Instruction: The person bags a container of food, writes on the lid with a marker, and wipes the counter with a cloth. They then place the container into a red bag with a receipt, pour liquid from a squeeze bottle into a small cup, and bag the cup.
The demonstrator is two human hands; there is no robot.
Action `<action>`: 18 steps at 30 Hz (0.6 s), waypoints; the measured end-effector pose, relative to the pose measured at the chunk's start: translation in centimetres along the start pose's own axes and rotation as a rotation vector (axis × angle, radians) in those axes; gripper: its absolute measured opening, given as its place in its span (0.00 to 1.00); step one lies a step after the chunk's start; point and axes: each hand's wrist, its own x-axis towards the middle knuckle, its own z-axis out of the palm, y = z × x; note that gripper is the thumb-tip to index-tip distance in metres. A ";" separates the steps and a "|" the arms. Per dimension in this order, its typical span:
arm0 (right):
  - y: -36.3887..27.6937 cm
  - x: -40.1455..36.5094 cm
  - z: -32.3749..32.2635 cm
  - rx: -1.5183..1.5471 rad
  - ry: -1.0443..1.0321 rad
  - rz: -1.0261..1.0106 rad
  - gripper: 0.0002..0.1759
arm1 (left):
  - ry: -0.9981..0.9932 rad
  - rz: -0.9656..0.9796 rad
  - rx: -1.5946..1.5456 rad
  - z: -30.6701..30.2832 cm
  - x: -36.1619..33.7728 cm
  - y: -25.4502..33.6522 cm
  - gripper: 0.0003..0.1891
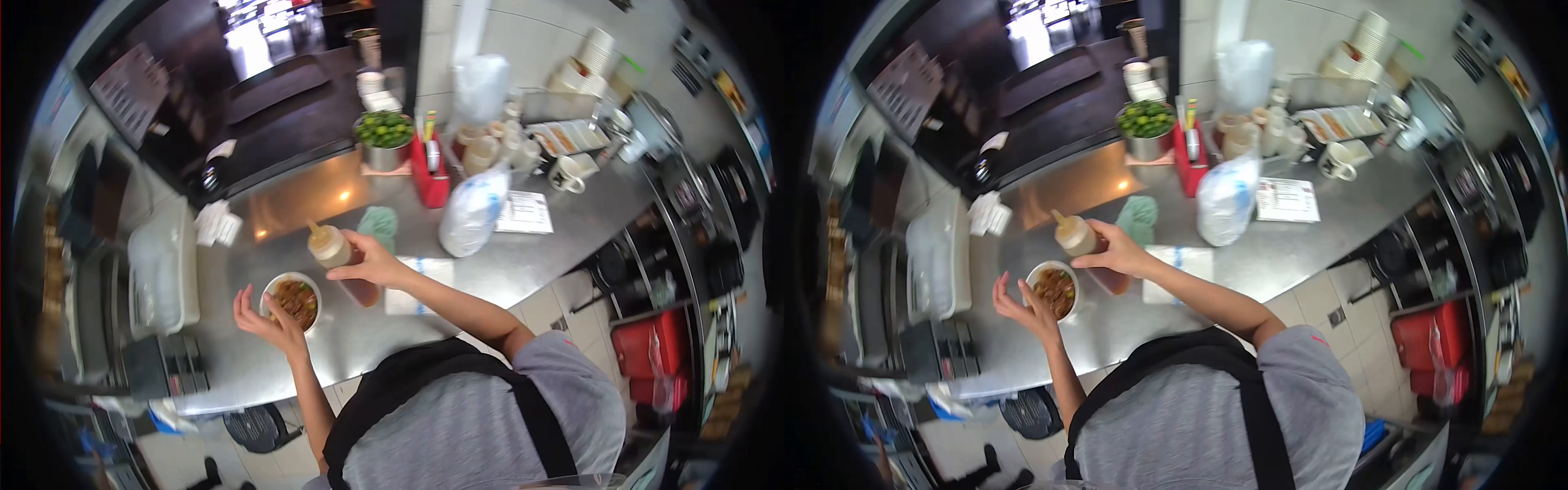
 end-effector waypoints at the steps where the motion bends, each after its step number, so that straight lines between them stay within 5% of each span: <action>1: -1.9 -0.2 -0.7 0.059 0.036 -0.055 0.34 | -0.014 0.040 -0.057 0.9 0.0 1.5 0.11; 7: -13.6 -4.1 -7.6 -0.187 0.333 -0.443 0.37 | -0.591 0.352 -0.162 11.8 -5.1 4.5 0.11; 11: -18.8 -6.5 -13.3 -0.332 0.557 -0.501 0.35 | -0.864 0.304 -0.057 17.0 -9.9 0.5 0.10; 13: -18.3 -6.8 -18.4 -0.925 0.799 -0.393 0.37 | -0.996 0.188 -0.087 17.5 -10.2 -0.9 0.13; 18: -13.0 -5.3 -26.7 -1.313 1.006 -0.308 0.34 | -1.015 0.159 -0.254 14.7 -10.4 -1.5 0.17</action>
